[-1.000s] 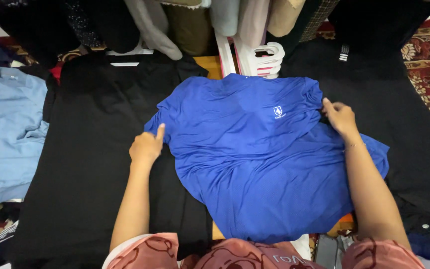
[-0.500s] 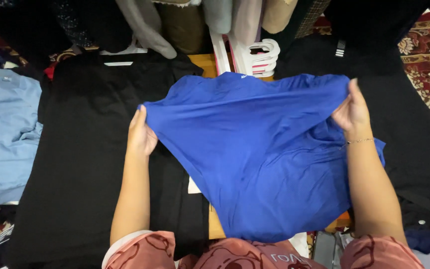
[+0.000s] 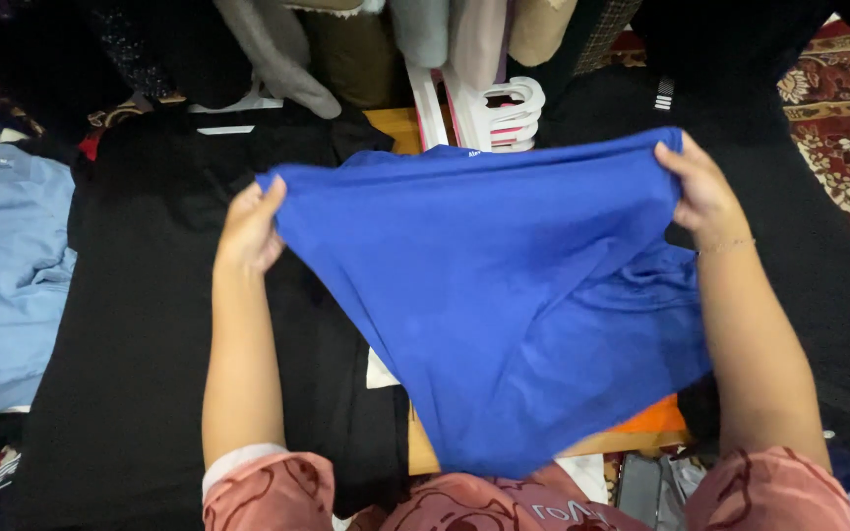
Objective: Folding shirts and placing them onto plastic hangers
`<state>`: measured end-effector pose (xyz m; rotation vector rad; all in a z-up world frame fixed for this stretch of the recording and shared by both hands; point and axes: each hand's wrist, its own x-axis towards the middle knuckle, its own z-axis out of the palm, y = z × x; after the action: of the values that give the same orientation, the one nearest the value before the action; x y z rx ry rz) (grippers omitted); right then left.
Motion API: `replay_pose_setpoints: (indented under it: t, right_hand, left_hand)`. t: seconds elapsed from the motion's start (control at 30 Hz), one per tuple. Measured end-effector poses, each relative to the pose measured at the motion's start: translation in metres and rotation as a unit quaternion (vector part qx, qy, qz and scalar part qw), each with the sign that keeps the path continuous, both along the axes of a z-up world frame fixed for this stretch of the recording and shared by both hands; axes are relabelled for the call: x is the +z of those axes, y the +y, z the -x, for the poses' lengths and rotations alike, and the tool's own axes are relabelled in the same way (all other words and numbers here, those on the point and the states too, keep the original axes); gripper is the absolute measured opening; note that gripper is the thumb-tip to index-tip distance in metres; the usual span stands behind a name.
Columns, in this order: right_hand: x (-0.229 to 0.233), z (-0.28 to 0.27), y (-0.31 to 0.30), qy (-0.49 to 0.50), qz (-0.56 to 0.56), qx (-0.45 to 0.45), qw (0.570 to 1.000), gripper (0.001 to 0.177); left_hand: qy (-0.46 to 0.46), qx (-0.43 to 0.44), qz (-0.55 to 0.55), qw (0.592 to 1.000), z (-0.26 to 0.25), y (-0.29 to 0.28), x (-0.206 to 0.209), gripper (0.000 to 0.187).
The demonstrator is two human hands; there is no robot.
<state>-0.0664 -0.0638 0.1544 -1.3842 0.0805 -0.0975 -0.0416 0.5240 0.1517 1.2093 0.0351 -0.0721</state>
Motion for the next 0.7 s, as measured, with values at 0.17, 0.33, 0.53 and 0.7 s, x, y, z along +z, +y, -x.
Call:
replay_pose_setpoints:
  t: [0.17,0.33,0.53,0.7]
  right_hand:
    - [0.051,-0.027,-0.004,-0.118,-0.036,-0.032,0.992,0.033]
    - [0.071,-0.022,-0.044,-0.286,-0.064,-0.001,0.956,0.039]
    - [0.068,0.04,-0.022,-0.049,0.161,-0.177,0.97,0.019]
    - [0.03,0.054,-0.024,0.062,0.255,-0.002,0.965,0.04]
  left_hand:
    - [-0.13,-0.058,0.168,0.975,-0.03,0.002,0.058,0.016]
    - [-0.285,-0.081,0.144,0.944,-0.013,0.016,0.114,0.032]
    - [-0.198,0.001,-0.263,0.944,0.029,0.033,0.084,0.065]
    - [-0.046,-0.215,-0.489,0.844,0.048,0.028,0.034,0.152]
